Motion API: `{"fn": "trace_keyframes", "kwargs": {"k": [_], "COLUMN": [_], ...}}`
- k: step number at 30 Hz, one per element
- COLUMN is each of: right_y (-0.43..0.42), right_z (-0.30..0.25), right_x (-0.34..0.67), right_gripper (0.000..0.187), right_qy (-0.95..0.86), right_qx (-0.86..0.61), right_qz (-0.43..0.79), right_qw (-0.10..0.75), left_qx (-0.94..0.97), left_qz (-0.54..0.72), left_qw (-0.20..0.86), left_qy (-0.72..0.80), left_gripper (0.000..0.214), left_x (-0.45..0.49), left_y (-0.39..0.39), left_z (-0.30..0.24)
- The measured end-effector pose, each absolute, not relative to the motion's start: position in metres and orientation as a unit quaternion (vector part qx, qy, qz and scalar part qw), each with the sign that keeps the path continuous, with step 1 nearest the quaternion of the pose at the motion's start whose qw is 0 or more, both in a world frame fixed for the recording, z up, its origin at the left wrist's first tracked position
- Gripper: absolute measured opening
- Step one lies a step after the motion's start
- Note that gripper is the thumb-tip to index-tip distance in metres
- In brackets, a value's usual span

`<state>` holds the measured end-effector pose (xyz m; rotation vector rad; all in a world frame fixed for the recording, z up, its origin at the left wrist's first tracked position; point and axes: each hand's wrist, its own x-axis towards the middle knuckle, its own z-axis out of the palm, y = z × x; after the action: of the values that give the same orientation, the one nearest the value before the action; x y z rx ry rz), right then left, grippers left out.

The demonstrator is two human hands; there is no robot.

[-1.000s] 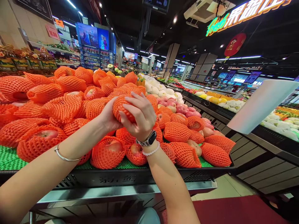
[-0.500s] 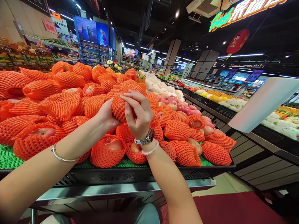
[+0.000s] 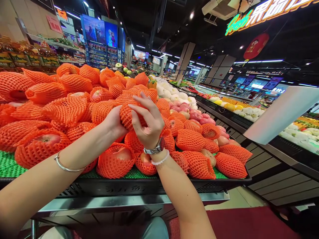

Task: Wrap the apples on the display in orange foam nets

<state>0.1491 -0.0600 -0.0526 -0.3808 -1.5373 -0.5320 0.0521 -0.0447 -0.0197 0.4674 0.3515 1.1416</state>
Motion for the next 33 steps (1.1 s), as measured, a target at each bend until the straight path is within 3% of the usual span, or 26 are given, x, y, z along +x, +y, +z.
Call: {"fn": "trace_keyframes", "kwargs": {"k": [11,17,26,33], "right_y": [-0.062,-0.063,-0.063,-0.066], "right_z": [-0.057,-0.051,-0.056,-0.057], "right_x": [0.151,0.156,0.154,0.152], "right_gripper": [0.047,0.035,0.037,0.035], "right_qy": [-0.679,-0.747,-0.735,-0.710], "right_qx": [-0.180,-0.203,-0.200,-0.215], "right_qz": [-0.215,-0.210,-0.184,-0.233], "right_qw": [0.678,0.597,0.621,0.629], "left_qx": [0.203,0.204,0.230,0.245], "left_qz": [0.543,0.559,0.537,0.553], "left_qw": [0.794,0.780,0.792,0.777], "left_qy": [0.183,0.194,0.177,0.175], "left_gripper": [0.019,0.025,0.023,0.020], "left_x": [0.051,0.052,0.052,0.051], "left_y": [-0.051,-0.047,-0.042,-0.048], "left_z": [-0.019,-0.020,-0.024,-0.020]}}
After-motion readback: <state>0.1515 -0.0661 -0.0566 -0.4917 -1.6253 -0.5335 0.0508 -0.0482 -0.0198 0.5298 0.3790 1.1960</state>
